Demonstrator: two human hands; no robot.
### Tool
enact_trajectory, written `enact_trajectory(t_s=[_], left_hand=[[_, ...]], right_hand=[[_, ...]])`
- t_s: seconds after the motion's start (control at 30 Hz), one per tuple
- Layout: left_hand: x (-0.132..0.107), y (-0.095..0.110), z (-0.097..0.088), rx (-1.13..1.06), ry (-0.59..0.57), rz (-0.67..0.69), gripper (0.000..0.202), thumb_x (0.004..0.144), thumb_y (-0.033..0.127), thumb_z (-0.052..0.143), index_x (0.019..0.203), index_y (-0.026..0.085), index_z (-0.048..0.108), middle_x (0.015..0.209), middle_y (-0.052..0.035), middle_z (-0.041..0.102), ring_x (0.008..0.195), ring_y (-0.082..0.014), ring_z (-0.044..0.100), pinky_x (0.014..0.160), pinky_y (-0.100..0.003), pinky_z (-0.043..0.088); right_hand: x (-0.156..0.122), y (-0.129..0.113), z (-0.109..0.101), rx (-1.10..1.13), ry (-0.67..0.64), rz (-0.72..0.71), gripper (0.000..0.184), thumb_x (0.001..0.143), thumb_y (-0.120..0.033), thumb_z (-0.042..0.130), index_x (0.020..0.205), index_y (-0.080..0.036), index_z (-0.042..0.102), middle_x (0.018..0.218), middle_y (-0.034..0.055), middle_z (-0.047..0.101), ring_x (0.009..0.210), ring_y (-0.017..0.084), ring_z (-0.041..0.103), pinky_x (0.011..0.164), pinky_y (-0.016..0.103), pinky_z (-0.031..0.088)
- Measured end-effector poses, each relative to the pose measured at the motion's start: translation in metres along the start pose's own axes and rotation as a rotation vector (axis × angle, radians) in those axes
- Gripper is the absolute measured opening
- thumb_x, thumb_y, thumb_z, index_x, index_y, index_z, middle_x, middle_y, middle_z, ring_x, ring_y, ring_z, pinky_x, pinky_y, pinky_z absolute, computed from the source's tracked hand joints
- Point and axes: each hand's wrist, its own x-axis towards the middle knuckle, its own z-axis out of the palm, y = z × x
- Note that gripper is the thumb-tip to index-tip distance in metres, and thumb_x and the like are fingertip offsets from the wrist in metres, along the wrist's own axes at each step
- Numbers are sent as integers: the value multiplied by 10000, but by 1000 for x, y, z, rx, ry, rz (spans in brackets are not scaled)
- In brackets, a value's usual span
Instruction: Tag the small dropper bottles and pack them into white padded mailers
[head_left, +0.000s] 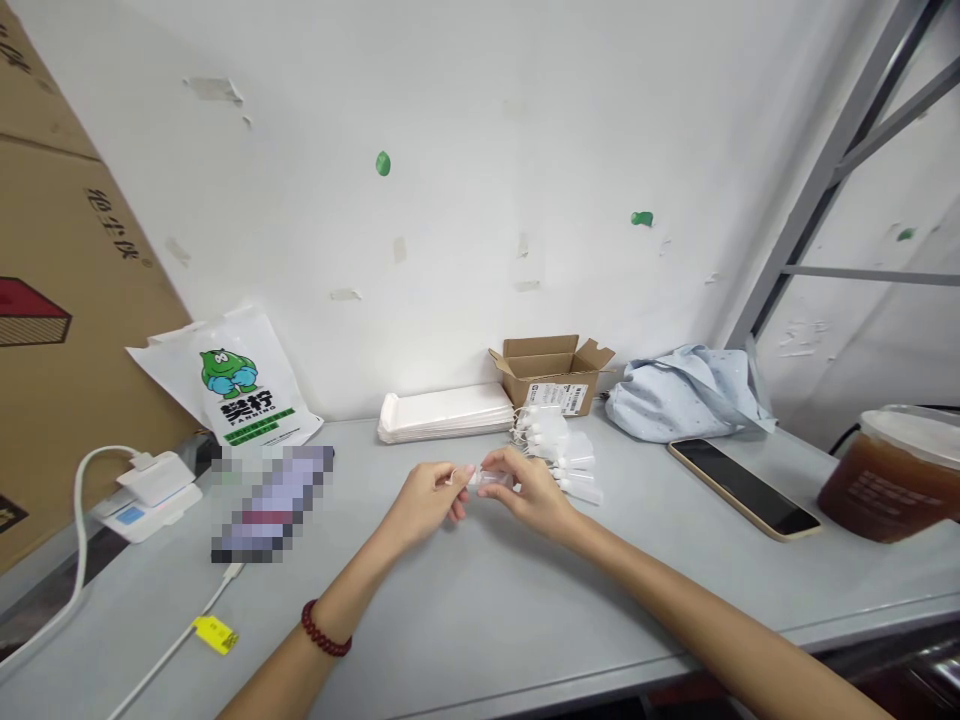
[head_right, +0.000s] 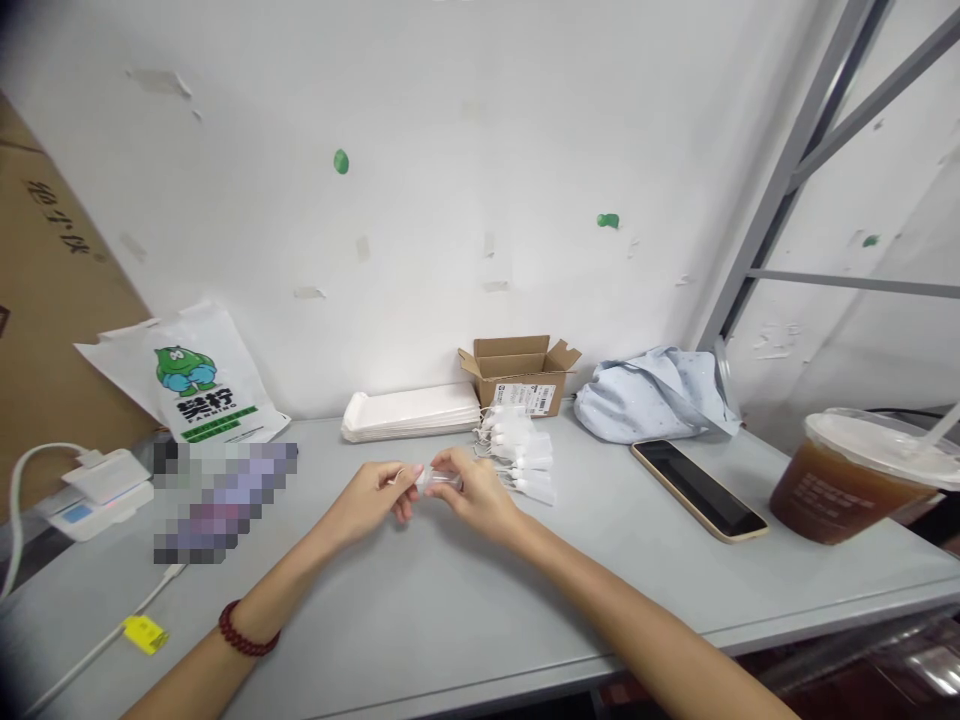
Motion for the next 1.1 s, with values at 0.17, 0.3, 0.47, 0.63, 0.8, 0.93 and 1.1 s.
enact_trajectory(t_s=[0.17, 0.3, 0.47, 0.63, 0.8, 0.93, 1.1], left_hand=[[-4, 0, 2, 124, -10, 64, 398, 833, 494, 443, 605, 178, 523, 471, 16, 528, 460, -133, 515, 514, -243, 394], [-5, 3, 2, 33, -22, 136, 257, 790, 410, 528, 797, 163, 603, 693, -15, 606, 620, -151, 569, 594, -257, 458], [-2, 2, 0, -9, -38, 134, 296, 802, 434, 520, 800, 149, 599, 749, -35, 628, 649, -157, 590, 599, -264, 484], [1, -5, -1, 95, -13, 29, 446, 870, 507, 376, 578, 178, 453, 451, 43, 474, 383, -100, 474, 458, -224, 372], [-3, -3, -1, 144, -34, 117, 356, 865, 464, 424, 683, 169, 506, 616, 21, 542, 482, -98, 502, 504, -222, 376], [-7, 3, 0, 170, -70, 120, 278, 875, 427, 421, 854, 171, 526, 625, 23, 543, 573, -128, 529, 543, -231, 389], [-5, 2, 2, 81, -88, 101, 315, 879, 460, 402, 832, 168, 511, 686, 12, 537, 596, -126, 546, 576, -250, 421]], right_hand=[[-1, -3, -1, -7, -30, 5, 162, 801, -288, 609, 915, -203, 531, 841, 44, 688, 757, 173, 638, 608, 268, 458], [0, -2, -3, 24, -63, 91, 172, 808, -281, 598, 939, -191, 531, 750, 14, 680, 619, 141, 600, 557, 249, 418], [1, -4, -4, 35, -44, 76, 183, 783, -279, 628, 920, -191, 544, 799, 21, 685, 704, 151, 610, 584, 242, 424], [1, -5, -2, 41, -33, 22, 197, 771, -284, 643, 916, -192, 547, 874, 50, 682, 823, 177, 626, 645, 259, 443], [2, -4, -4, 115, -63, 95, 197, 784, -341, 620, 880, -186, 546, 725, 11, 646, 624, 133, 583, 570, 245, 418], [3, -6, -5, 329, -76, 277, 282, 726, -405, 661, 830, -175, 533, 681, -4, 624, 478, 86, 497, 464, 221, 388], [4, -7, -4, 383, -33, 326, 313, 737, -451, 637, 818, -167, 532, 639, -5, 610, 452, 77, 468, 412, 206, 358]])
